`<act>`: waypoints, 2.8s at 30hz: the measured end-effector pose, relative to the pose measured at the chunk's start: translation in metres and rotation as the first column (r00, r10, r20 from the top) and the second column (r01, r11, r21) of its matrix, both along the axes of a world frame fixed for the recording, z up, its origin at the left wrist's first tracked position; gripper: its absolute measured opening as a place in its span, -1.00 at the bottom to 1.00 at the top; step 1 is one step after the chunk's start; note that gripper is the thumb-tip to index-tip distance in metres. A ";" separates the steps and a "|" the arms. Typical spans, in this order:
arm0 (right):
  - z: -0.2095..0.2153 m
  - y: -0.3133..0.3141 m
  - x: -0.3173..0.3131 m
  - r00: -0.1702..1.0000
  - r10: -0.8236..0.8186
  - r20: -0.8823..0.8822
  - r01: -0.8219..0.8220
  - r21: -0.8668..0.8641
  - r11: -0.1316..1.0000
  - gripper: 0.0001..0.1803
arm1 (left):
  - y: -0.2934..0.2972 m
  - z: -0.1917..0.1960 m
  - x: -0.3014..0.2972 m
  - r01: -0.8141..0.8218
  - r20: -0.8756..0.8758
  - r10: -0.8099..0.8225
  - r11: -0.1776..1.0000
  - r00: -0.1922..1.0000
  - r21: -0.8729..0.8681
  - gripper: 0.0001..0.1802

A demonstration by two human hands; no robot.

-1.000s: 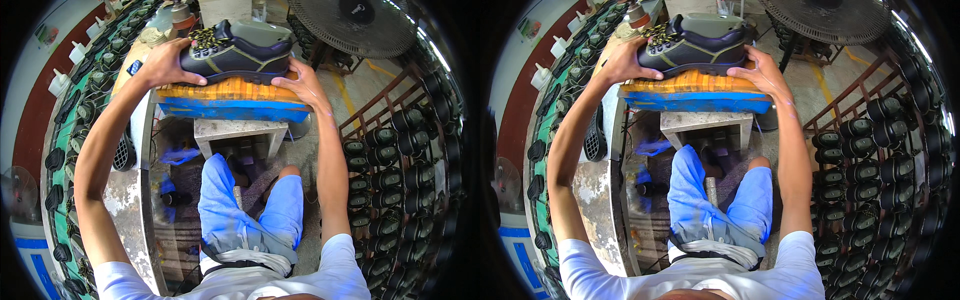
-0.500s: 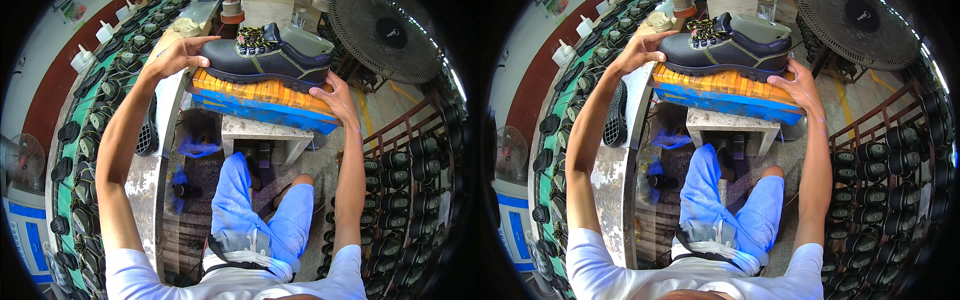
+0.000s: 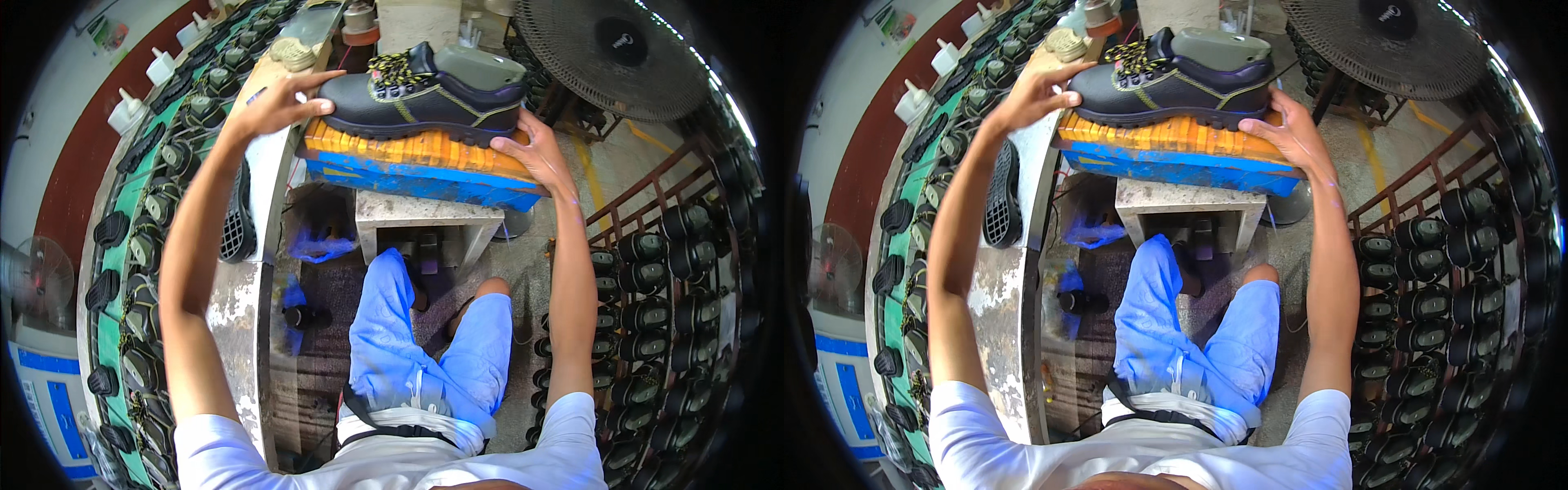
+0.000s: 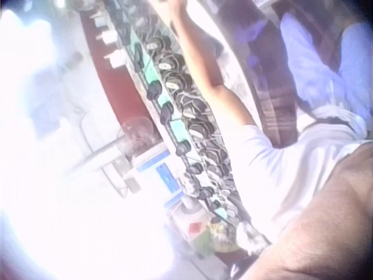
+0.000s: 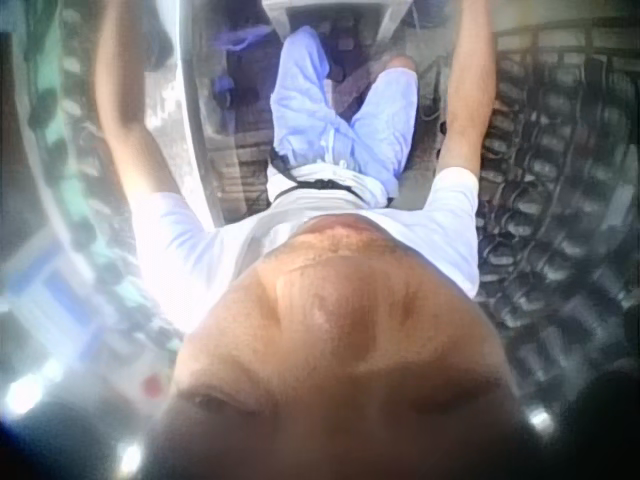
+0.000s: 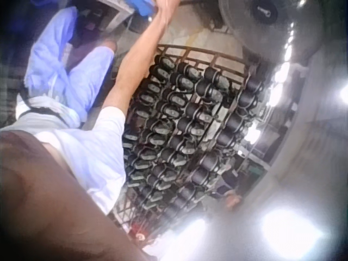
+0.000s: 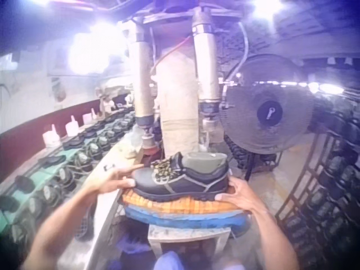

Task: The person applies glue to the bottom edges of multiple shoes using a thin applicator tool, and places each shoe back onto a rack.

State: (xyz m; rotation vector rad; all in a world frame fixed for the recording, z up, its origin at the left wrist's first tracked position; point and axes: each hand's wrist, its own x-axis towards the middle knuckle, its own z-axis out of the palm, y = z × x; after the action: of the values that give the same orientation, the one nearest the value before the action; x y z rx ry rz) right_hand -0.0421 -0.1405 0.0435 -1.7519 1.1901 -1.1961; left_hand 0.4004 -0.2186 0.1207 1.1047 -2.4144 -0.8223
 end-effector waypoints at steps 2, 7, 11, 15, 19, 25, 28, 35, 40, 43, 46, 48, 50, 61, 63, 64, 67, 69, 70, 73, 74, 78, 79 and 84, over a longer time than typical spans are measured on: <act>-0.003 -0.002 0.003 1.000 -0.004 0.011 0.004 -0.022 1.000 -0.05 | 0.012 -0.034 0.003 0.031 -0.426 0.028 0.991 0.904 0.131 -0.26; 0.000 0.004 0.006 1.000 -0.014 -0.008 0.013 -0.085 0.996 -0.07 | 0.021 -0.037 -0.006 -0.006 -0.508 0.087 0.987 0.857 0.159 -0.27; -0.002 0.003 0.001 0.999 -0.048 -0.027 0.045 -0.107 0.993 -0.10 | 0.017 -0.039 -0.008 -0.010 -0.500 0.077 0.991 0.863 0.136 -0.25; -0.005 0.002 -0.001 0.995 -0.076 -0.065 0.069 -0.102 0.992 -0.12 | 0.015 -0.039 -0.004 0.021 -0.481 0.048 0.990 0.875 0.137 -0.19; -0.007 0.001 -0.001 0.995 -0.076 -0.072 0.066 -0.135 0.989 -0.17 | 0.011 -0.038 0.000 0.005 -0.468 0.068 0.988 0.881 0.153 -0.18; -0.008 0.004 0.002 0.990 -0.110 -0.090 0.096 -0.146 0.985 -0.17 | 0.014 -0.040 0.000 -0.008 -0.458 0.067 0.991 0.887 0.130 -0.24; -0.009 0.002 0.000 0.985 -0.125 -0.115 0.108 -0.140 0.984 -0.16 | 0.018 -0.035 0.000 -0.020 -0.431 0.075 0.991 0.899 0.131 -0.28; -0.020 0.049 0.005 0.915 -0.398 -0.066 0.338 -0.414 0.845 -0.27 | 0.070 -0.059 -0.015 -0.172 -0.582 0.122 0.985 0.804 -0.031 -0.38; -0.018 0.147 0.003 0.878 -0.469 -0.097 0.382 -0.448 0.808 -0.50 | 0.161 -0.090 -0.082 -0.593 -0.589 0.306 0.707 0.748 -0.385 -0.48; -0.001 0.188 0.027 0.908 -0.419 0.022 0.389 -0.421 0.820 -0.57 | 0.192 -0.125 -0.123 -0.533 -0.640 0.031 0.584 0.768 -0.612 -0.54; 0.029 0.209 0.046 0.921 -0.334 -0.199 0.169 -0.569 0.805 -0.64 | 0.219 -0.151 -0.151 -0.291 -0.400 -0.144 0.477 0.905 -0.829 -0.54; 0.042 0.211 0.056 0.889 -0.315 -0.332 0.037 -0.634 0.773 -0.66 | 0.233 -0.154 -0.191 -0.253 -0.298 -0.042 0.424 0.954 -0.869 -0.56; 0.048 0.207 0.065 0.845 -0.316 -0.432 -0.095 -0.703 0.705 -0.68 | 0.238 -0.156 -0.227 -0.249 -0.282 -0.001 0.467 0.959 -0.848 -0.58; 0.042 0.167 0.076 0.722 -0.462 -0.515 -0.051 -0.706 0.706 -0.74 | 0.220 -0.182 -0.295 -0.144 -0.236 -0.084 0.585 0.968 -0.798 -0.43; 0.049 0.177 0.067 0.707 -0.475 -0.524 -0.065 -0.717 0.694 -0.73 | 0.229 -0.170 -0.286 -0.123 -0.142 -0.005 0.474 0.990 -0.872 -0.50; 0.051 0.179 0.064 0.712 -0.472 -0.521 -0.074 -0.723 0.686 -0.73 | 0.233 -0.167 -0.277 -0.087 -0.056 0.089 0.389 0.994 -0.917 -0.54; 0.055 0.183 0.065 0.818 -0.365 -0.445 -0.049 -0.686 0.726 -0.76 | 0.242 -0.147 -0.239 -0.225 -0.249 0.013 0.474 0.968 -0.851 -0.61; 0.054 0.183 0.075 0.876 -0.259 -0.408 -0.043 -0.600 0.799 -0.77 | 0.239 -0.142 -0.209 -0.313 -0.385 -0.028 0.528 0.922 -0.789 -0.63; 0.052 0.182 0.083 0.905 -0.213 -0.368 -0.035 -0.564 0.825 -0.77 | 0.236 -0.141 -0.190 -0.337 -0.433 -0.054 0.543 0.900 -0.769 -0.63; 0.042 0.170 0.106 0.962 -0.110 -0.251 -0.044 -0.538 0.841 -0.79 | 0.225 -0.144 -0.142 -0.432 -0.551 -0.070 0.542 0.831 -0.721 -0.67; 0.034 0.162 0.114 0.971 -0.095 -0.220 -0.047 -0.562 0.826 -0.79 | 0.221 -0.144 -0.126 -0.469 -0.562 -0.043 0.501 0.826 -0.727 -0.73; 0.000 0.112 0.142 0.984 -0.119 -0.135 -0.017 -0.728 0.686 -0.81 | 0.189 -0.153 -0.083 -0.620 -0.706 0.043 0.519 0.707 -0.589 -0.65; -0.007 0.099 0.147 0.983 -0.136 -0.123 -0.004 -0.756 0.655 -0.81 | 0.180 -0.153 -0.076 -0.650 -0.737 0.066 0.530 0.672 -0.545 -0.63; -0.023 0.047 0.147 0.956 -0.220 -0.192 -0.035 -0.823 0.566 -0.76 | 0.144 -0.135 -0.047 -0.691 -0.637 0.327 0.539 0.698 -0.481 -0.41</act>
State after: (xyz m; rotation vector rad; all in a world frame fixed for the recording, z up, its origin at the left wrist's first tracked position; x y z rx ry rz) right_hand 0.1045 -0.0937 0.0207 -2.6482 0.9089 -1.8116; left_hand 0.3533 -0.0745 -0.0141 1.0437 -1.5484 0.0757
